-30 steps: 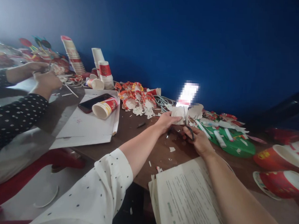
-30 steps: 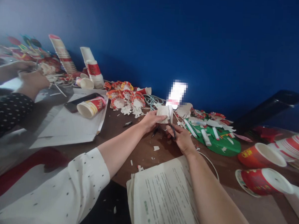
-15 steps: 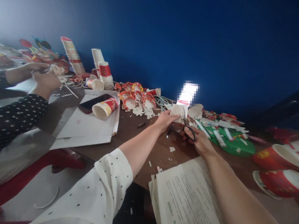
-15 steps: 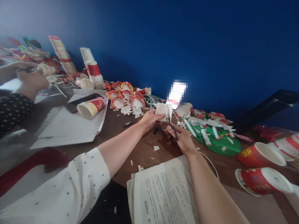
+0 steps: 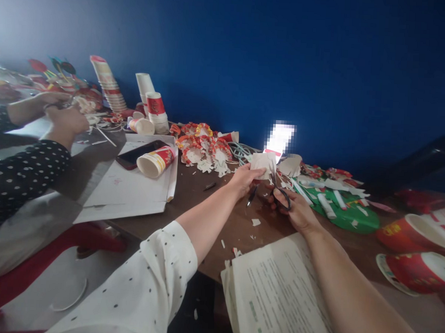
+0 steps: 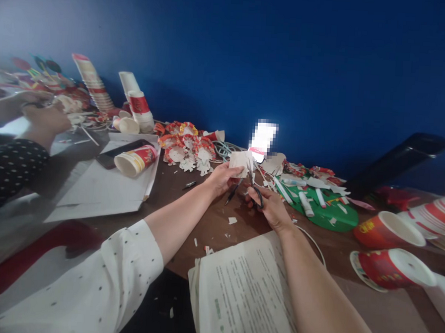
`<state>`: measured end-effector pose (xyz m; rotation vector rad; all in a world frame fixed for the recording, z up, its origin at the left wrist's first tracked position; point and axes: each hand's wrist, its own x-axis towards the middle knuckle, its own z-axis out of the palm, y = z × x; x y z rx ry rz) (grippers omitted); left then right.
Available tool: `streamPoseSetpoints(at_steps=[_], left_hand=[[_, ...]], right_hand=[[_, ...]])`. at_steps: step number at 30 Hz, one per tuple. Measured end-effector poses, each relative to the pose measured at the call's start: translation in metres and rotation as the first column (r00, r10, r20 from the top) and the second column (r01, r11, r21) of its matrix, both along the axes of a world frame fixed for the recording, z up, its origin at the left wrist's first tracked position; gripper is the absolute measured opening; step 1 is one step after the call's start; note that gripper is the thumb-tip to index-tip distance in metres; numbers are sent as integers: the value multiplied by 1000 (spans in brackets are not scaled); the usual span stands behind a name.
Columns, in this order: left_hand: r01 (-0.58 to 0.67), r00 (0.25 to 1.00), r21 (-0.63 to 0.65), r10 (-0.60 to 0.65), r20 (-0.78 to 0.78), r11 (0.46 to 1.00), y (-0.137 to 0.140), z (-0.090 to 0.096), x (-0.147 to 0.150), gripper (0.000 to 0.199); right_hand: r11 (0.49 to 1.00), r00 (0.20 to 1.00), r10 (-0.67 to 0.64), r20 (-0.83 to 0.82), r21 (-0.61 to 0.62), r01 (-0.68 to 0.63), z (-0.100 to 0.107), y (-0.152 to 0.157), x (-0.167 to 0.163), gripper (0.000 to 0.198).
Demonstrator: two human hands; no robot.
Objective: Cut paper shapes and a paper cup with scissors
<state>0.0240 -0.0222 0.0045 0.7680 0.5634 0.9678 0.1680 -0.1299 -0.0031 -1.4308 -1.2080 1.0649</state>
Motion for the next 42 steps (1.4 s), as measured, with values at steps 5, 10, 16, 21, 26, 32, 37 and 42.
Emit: streamPoseSetpoints(at_steps=[5,10,16,21,26,32,37,42], left_hand=[[-3,999,32,4,-54,999,3,-6,2,36],[-7,995,72,14,-98,997,5,-12,4,35],[-12,993,133,28,-116,991,7,-19,7,35],[-12,989,151,34,-147,988,6,-17,5,33],[3,983,170,29,-184,985,6,-16,4,35],[1,991,101,13,-134,995,0,-6,1,32],[-42,994,40,46,-99,998,-4,4,-2,33],[-61,995,42,64,-75,997,-2,3,-2,34]], right_hand=[[1000,999,2,48,6,-2,3,-1,-1,50],[1000,997,-25,76,-6,25,8,-3,-6,54],[998,995,-52,82,-16,53,11,-4,-10,59],[999,993,-48,105,-2,49,11,-4,-9,53],[999,998,-34,58,8,34,5,-1,-3,47],[1000,998,-30,64,-7,31,2,0,-1,46],[999,999,-29,42,-43,31,7,-1,-6,51],[998,996,-51,72,-34,54,8,-1,-8,50]])
